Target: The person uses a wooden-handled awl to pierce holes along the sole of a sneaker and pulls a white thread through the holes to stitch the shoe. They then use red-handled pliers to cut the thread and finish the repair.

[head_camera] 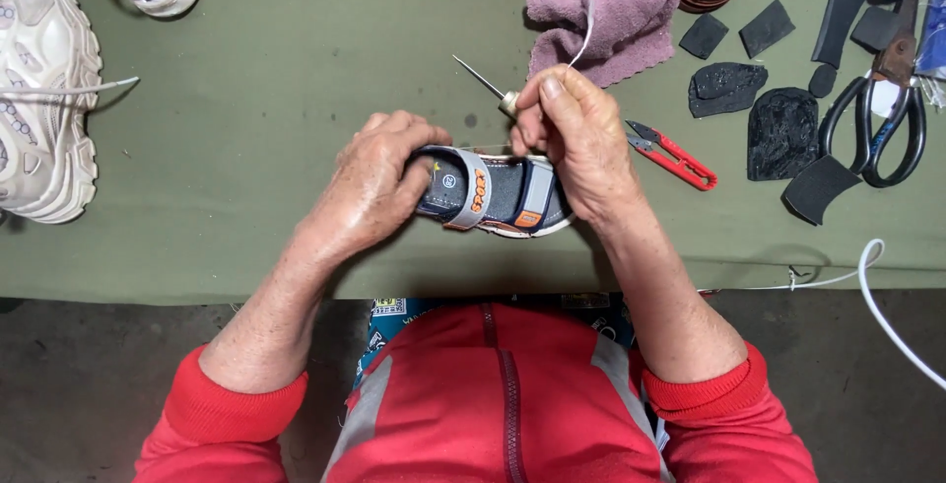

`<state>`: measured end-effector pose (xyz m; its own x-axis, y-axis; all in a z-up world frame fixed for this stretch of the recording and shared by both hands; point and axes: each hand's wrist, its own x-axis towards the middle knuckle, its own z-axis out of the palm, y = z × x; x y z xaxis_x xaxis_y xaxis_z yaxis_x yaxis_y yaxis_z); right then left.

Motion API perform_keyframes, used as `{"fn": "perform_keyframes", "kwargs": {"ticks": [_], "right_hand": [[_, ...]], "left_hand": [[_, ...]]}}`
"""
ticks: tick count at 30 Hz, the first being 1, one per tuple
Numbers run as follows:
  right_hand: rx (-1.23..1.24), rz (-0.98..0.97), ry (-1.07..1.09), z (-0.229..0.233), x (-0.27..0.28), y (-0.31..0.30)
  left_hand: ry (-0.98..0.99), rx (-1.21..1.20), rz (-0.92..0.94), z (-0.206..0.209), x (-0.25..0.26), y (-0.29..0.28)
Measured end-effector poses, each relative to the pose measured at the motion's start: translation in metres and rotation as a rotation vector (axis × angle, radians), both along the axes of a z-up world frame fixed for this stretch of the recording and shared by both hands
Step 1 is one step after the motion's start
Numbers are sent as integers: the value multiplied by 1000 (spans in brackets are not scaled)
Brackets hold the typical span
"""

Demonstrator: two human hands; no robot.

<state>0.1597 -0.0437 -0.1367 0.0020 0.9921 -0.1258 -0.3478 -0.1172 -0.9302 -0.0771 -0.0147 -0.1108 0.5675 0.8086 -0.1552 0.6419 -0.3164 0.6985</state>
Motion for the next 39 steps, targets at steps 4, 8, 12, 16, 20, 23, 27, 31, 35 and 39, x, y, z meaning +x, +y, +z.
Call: {"fn": "perform_keyframes", "kwargs": {"ticks": [4, 8, 12, 16, 20, 23, 27, 31, 35, 39], "right_hand": [[-11, -18, -84, 0, 7, -12], [-6, 39, -81, -11, 7, -30], [37, 44, -136, -9, 5, -33], [60, 7, -183, 1, 10, -30], [-78, -14, -122, 20, 13, -29], [-61, -21, -108, 28, 10, -29], [10, -8, -32, 43, 4, -28], [-2, -37, -11, 59, 13, -35], [211, -110, -697, 60, 53, -51], [185, -113, -1743, 27, 90, -81]], "left_hand": [[-27, -46, -18, 17, -3, 4], [42, 80, -225, 25, -5, 11], [109, 225, -291, 29, 2, 5], [80, 157, -268, 39, 2, 4], [-11, 202, -267, 48, 5, -2], [-67, 293, -244, 48, 17, -5], [47, 597, -333, 28, 41, -9], [39, 671, -330, 11, 50, -13], [11, 557, -289, 13, 49, -13], [-39, 453, -229, 13, 49, -13]]}}
